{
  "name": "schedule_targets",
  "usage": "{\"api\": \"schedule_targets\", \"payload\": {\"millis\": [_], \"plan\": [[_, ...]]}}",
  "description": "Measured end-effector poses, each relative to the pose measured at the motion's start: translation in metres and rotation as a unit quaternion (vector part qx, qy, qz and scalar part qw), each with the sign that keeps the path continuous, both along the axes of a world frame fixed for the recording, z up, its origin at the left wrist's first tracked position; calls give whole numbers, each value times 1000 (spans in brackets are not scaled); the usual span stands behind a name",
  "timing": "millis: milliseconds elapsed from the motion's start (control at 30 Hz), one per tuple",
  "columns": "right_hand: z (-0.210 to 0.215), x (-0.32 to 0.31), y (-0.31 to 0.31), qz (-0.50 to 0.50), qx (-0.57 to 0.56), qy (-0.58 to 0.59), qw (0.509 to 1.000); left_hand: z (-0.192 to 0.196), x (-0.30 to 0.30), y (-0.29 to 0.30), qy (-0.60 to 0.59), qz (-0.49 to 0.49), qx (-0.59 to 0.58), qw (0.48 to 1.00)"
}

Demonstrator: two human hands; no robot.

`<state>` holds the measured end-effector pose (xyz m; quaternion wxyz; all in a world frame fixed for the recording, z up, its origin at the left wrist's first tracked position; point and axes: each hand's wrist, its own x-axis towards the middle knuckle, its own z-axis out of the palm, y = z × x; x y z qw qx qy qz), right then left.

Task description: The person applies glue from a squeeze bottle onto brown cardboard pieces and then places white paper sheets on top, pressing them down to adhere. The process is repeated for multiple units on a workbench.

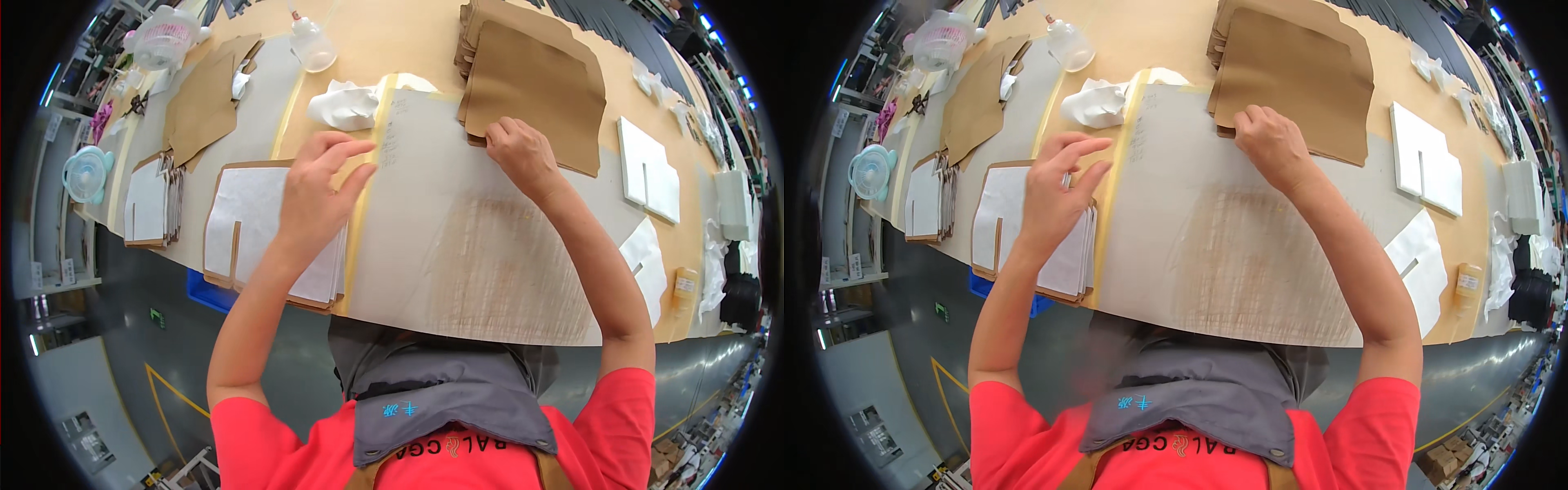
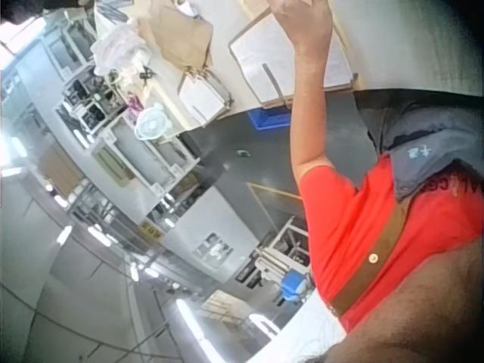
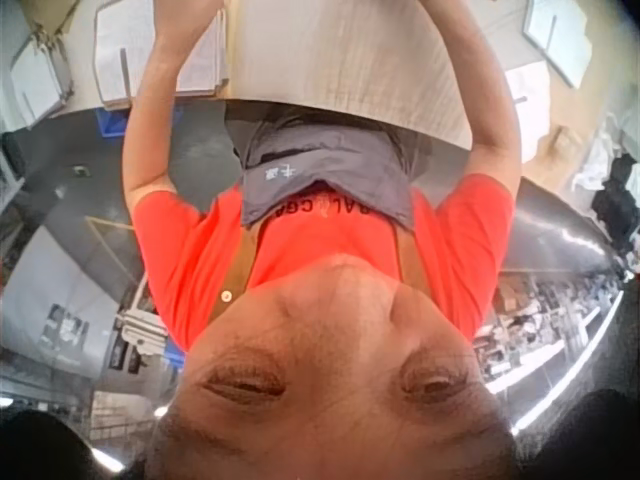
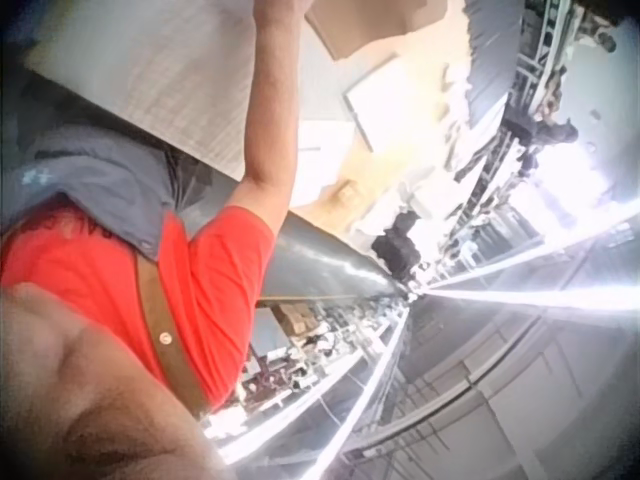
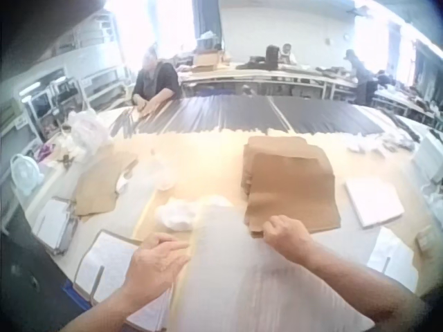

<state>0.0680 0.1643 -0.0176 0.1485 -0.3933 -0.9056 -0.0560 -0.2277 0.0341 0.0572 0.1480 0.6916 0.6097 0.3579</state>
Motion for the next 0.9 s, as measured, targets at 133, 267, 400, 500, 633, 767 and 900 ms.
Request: {"api": "schedule_targets", "payload": {"millis": [133,267,400,500,633,767,900], "plan": [[12,8,10,-10,-140,138,980,-14,31,39,-84,-39,-75,993],[20,15,12,-49,-258,220,939,-13,58,66,-118,-54,-156,979],[30,27,4,-116,-240,411,872,-28,75,99,-312,-51,-249,916],[27,38,-7,-83,-98,429,894,-29,96,136,-489,-5,-324,810],[16,52,-21,16,36,334,942,-20,142,177,-581,-23,-356,732],[13,70,-41,-45,53,317,946,-22,169,169,-79,-75,41,993],[23,122,-41,-238,-75,567,785,15,191,112,-105,-267,233,929]]}}
